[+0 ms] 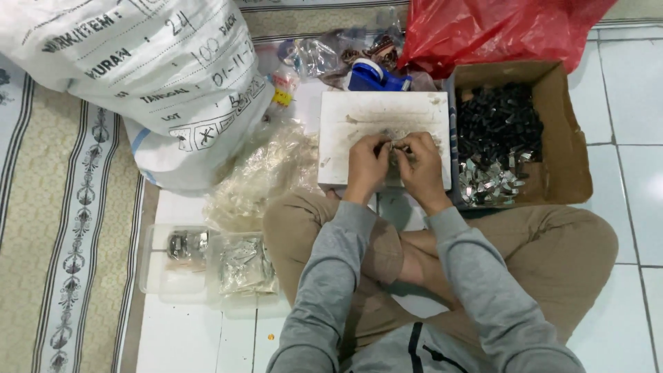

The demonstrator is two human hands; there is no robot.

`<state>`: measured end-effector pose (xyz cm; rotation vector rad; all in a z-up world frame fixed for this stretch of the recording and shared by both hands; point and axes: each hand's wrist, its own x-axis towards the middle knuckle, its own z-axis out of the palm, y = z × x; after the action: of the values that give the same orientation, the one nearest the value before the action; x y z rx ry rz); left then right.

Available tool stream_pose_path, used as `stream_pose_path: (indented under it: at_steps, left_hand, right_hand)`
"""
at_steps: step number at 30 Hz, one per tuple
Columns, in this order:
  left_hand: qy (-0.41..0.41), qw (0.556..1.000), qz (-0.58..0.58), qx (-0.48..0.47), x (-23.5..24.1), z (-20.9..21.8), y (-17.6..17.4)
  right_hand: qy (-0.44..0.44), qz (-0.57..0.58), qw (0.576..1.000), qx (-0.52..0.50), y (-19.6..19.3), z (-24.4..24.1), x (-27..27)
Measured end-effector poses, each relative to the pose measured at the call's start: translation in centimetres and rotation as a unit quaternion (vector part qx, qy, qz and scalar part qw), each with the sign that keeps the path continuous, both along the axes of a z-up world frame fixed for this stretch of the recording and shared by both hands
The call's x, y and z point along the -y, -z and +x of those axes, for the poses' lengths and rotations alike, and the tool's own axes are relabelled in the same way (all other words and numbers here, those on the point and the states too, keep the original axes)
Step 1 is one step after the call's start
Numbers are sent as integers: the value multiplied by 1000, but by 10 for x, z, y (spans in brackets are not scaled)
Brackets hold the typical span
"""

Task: Assembling small silver metal ornaments onto black plastic bases by hand while sitting on the floor.

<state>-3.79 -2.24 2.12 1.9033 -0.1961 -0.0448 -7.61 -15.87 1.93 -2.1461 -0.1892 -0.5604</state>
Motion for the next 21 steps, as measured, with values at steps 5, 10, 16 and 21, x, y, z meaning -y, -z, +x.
stream_pose_path:
  at_steps: [5, 10, 16, 21]
  left_hand:
    - [-4, 999, 8, 35, 0, 4, -15]
    - [-2, 998, 37, 53, -1, 10, -17]
    - [-54, 987, 106, 105, 2, 17, -2]
    - [-125, 963, 120, 207, 6, 15, -20]
  right_hand:
    - [2, -47, 999, 4, -11, 9, 8]
    - [-2, 30, 999, -31, 15, 34, 26]
    - [-1, -2, 993, -119, 14, 65, 26]
    - [-27, -24, 997, -63, -32, 68, 6]
